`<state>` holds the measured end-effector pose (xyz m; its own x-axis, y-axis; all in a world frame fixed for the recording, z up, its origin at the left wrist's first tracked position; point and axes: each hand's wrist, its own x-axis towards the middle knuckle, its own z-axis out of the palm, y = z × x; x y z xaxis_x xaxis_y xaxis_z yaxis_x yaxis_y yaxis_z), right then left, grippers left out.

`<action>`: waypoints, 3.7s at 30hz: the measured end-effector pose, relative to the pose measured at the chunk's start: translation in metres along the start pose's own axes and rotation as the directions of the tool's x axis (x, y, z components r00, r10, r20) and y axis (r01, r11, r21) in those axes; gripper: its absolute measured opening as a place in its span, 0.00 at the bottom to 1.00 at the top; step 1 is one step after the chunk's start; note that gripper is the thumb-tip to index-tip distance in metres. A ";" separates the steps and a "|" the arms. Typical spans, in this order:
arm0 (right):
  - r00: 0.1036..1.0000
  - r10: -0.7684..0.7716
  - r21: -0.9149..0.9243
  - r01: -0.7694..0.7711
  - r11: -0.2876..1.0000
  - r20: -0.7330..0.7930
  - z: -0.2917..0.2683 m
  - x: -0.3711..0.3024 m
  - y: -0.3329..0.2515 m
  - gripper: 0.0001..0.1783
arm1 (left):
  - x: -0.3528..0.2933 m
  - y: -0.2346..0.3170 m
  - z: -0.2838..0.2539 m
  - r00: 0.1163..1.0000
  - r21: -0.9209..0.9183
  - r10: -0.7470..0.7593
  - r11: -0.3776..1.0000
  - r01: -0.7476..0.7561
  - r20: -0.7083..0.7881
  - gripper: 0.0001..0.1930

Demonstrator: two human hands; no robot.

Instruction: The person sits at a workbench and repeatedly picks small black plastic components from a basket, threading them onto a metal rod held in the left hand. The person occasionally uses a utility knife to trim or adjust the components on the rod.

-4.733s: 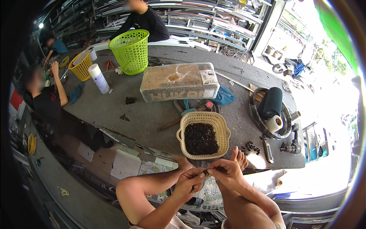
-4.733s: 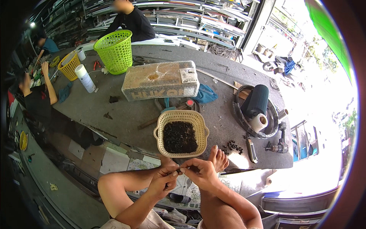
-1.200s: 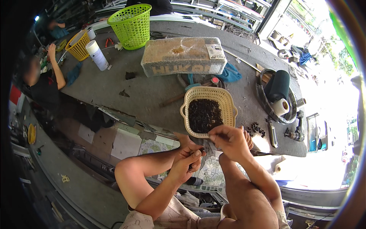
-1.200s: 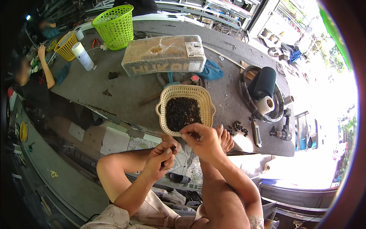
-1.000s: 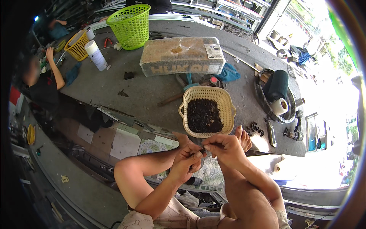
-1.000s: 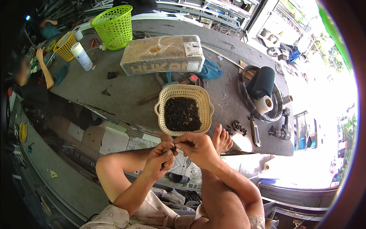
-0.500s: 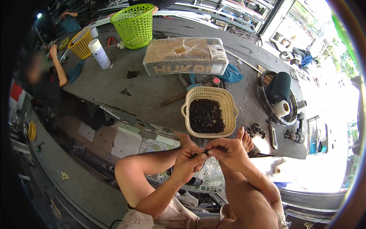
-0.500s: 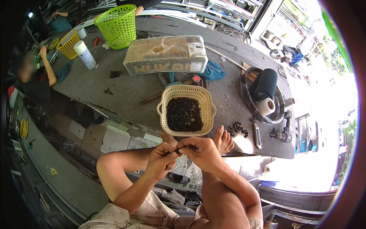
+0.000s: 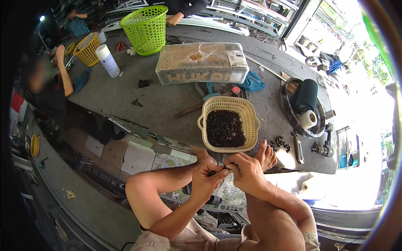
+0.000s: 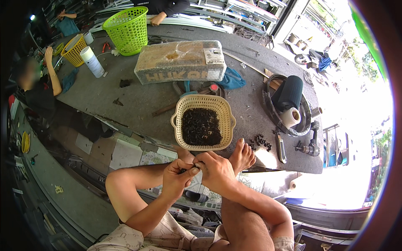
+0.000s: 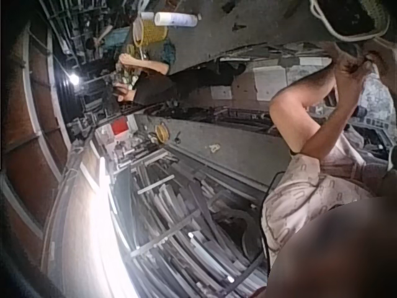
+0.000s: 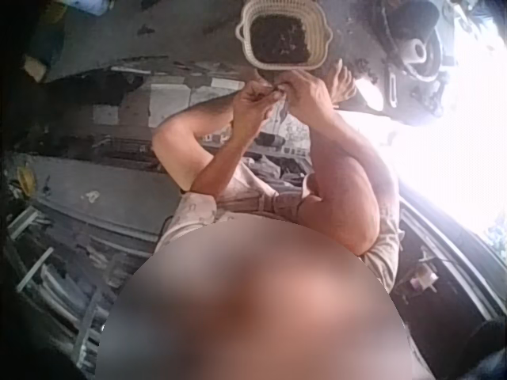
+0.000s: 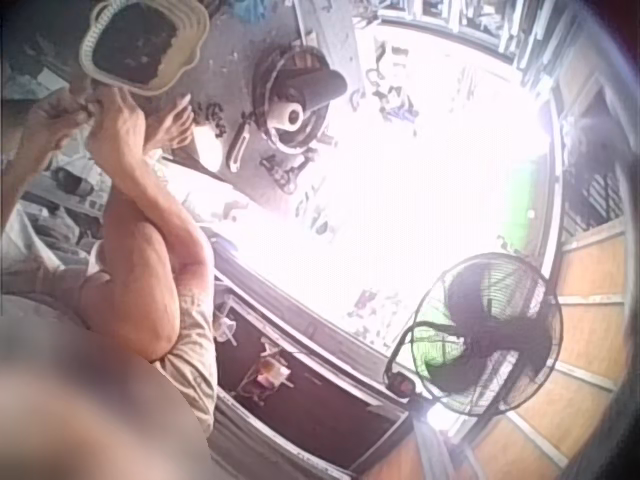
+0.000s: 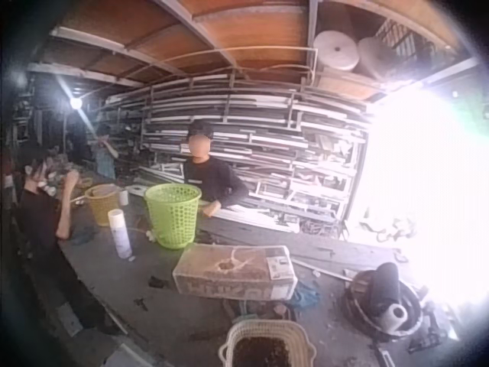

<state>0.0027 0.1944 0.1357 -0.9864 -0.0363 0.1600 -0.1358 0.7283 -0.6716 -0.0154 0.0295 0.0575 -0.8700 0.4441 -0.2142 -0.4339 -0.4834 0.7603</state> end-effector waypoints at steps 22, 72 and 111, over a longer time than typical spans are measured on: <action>0.975 0.208 -0.067 -0.213 0.975 -0.076 -0.020 0.097 0.059 0.11 | 0.011 0.009 -0.027 0.910 -0.437 -0.406 0.806 0.400 0.084 0.11; 0.950 0.270 0.381 -0.311 0.871 0.157 -0.011 0.017 0.002 0.07 | 0.007 0.009 -0.020 0.977 -0.222 -0.157 0.957 0.186 0.144 0.09; 0.998 -0.045 -0.012 0.046 0.999 0.042 -0.011 0.003 -0.012 0.09 | 0.000 0.015 -0.008 0.982 -0.006 -0.189 0.982 0.189 0.008 0.11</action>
<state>0.0023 0.1930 0.1523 -0.9823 -0.0984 0.1595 -0.1798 0.7339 -0.6550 -0.0233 0.0165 0.0640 -0.7704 0.5335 -0.3491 -0.5920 -0.3953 0.7023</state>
